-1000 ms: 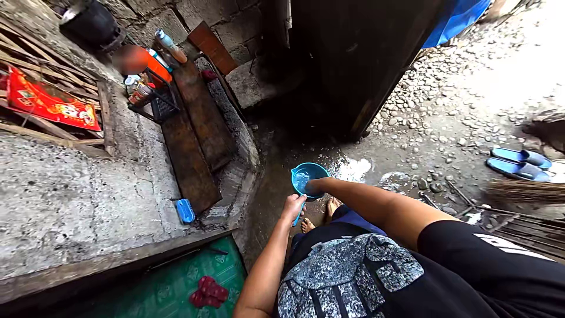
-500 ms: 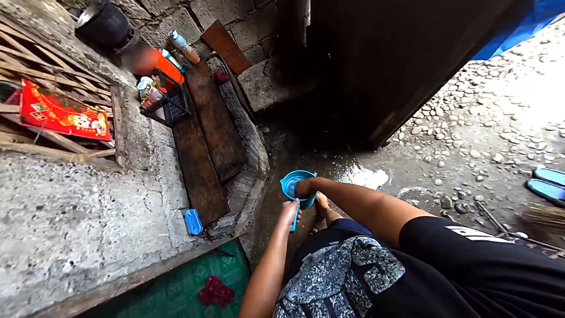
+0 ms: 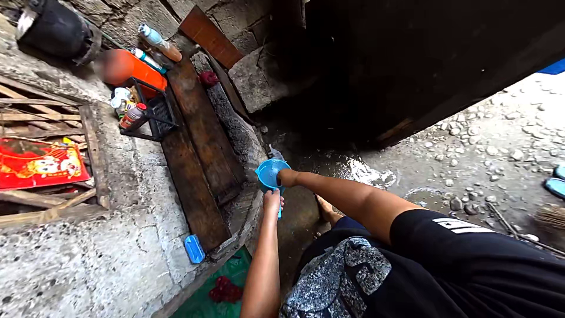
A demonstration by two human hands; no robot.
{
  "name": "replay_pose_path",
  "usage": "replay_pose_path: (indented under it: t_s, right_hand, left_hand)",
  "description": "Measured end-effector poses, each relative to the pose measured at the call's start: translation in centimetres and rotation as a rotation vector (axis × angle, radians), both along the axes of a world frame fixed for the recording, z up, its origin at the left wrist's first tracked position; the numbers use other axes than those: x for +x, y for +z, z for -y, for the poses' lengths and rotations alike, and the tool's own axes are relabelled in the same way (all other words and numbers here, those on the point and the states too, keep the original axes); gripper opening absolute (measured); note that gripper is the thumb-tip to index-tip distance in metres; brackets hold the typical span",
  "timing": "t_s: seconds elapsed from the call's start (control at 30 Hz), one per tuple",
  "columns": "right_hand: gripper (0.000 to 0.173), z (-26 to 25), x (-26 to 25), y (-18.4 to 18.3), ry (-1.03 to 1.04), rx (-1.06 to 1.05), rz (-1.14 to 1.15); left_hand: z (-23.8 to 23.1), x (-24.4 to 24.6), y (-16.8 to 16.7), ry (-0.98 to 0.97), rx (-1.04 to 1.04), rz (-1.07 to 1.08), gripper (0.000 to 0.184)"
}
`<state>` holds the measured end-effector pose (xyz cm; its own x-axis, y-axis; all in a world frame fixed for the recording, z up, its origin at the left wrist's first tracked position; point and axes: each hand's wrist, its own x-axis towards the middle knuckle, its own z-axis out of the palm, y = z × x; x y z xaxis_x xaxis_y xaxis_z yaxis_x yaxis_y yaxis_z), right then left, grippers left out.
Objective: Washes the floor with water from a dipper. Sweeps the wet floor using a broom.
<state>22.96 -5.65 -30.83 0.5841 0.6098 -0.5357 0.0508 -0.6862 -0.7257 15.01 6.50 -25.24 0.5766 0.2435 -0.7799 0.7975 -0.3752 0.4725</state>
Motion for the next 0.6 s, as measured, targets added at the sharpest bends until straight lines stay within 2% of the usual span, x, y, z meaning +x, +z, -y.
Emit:
replay_pose_path:
  t_s: [0.07,0.17,0.23,0.37,0.5,0.6]
  right_hand:
    - [0.023,0.5,0.9,-0.5,0.141,-0.009,0.003]
    - [0.027,1.4,1.5,0.2,0.308,-0.208,-0.037]
    - [0.032,2.0,1.0,-0.4,0.270,-0.307,-0.074]
    - [0.036,1.9,0.4,-1.7,0.285,-0.268,-0.201]
    - [0.040,2.2,0.9,-1.3,0.223,-0.323,-0.149]
    - [0.038,2.5,2.3,-1.2,0.338,-0.331,-0.232]
  left_hand:
    - [0.0,-0.6,-0.7,-0.018,-0.041,0.050,0.036]
    - [1.0,-1.1,-0.3,-0.038,-0.101,0.037,0.034]
    - [2.0,-0.7,0.4,-0.070,-0.100,-0.011,0.033]
    - [3.6,0.8,1.4,-0.109,-0.066,-0.119,0.033]
    - [3.4,1.3,1.1,-0.146,-0.064,-0.140,0.035]
    - [3.4,1.8,1.2,-0.144,-0.095,-0.115,0.034]
